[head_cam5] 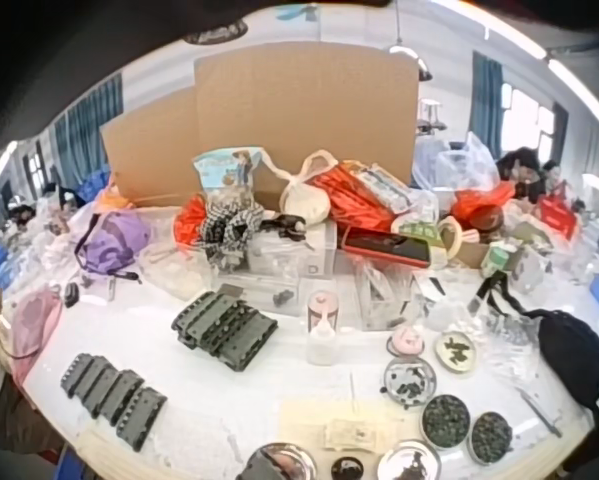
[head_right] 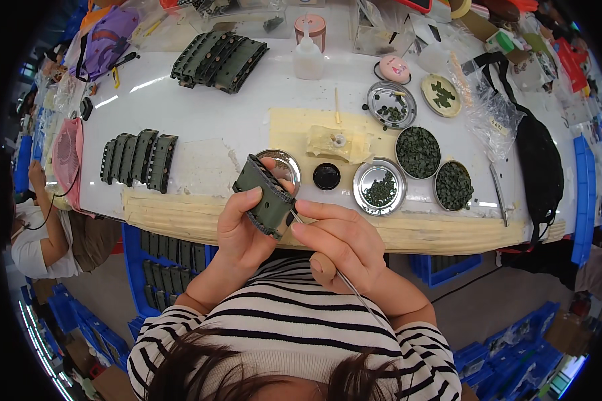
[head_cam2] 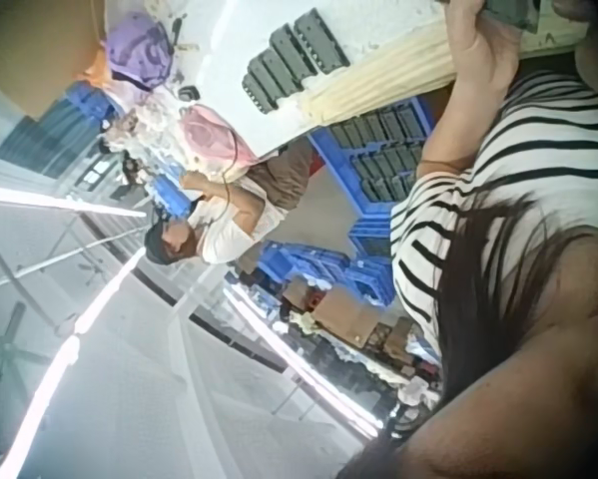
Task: Assemble and apply glue to small model tank components at a workbench.
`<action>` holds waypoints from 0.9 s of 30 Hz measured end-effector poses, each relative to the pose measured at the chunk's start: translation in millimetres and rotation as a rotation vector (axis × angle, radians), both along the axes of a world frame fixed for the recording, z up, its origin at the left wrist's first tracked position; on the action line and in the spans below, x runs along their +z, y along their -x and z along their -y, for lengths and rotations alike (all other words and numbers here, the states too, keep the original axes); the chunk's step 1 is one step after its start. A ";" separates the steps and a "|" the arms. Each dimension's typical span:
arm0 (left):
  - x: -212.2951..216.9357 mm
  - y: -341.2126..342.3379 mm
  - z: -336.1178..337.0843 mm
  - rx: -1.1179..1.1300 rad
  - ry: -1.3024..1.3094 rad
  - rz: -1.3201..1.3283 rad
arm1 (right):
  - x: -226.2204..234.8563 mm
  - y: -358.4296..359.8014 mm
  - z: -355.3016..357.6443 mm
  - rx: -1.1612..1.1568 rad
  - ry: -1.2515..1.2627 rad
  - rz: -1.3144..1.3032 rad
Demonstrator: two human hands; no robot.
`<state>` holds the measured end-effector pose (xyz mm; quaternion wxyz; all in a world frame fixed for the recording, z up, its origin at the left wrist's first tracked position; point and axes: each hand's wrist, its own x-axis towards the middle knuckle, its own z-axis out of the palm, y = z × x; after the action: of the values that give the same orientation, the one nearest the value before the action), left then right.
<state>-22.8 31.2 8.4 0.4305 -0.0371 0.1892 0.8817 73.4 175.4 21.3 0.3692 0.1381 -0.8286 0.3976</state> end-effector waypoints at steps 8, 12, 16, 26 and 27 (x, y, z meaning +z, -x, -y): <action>-0.9 4.1 2.8 -0.034 -0.059 0.012 | 4.9 -1.2 -4.3 0.061 0.007 0.028; -1.2 4.5 2.9 -0.030 -0.043 0.001 | 4.3 -0.4 -3.5 0.044 -0.021 0.017; -1.1 5.1 4.8 -0.034 -0.076 0.014 | 4.0 -0.3 -3.3 0.049 -0.036 0.019; -6.5 5.4 7.2 -0.044 -0.055 -0.028 | -0.9 1.6 -1.9 0.034 -0.051 -0.016; -6.9 6.2 7.9 -0.047 -0.054 -0.030 | -0.5 2.0 -2.0 0.043 -0.043 -0.011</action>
<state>-28.9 23.3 1.4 0.4491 -0.0076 0.1726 0.8766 71.4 177.4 20.8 0.3620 0.1659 -0.8318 0.3867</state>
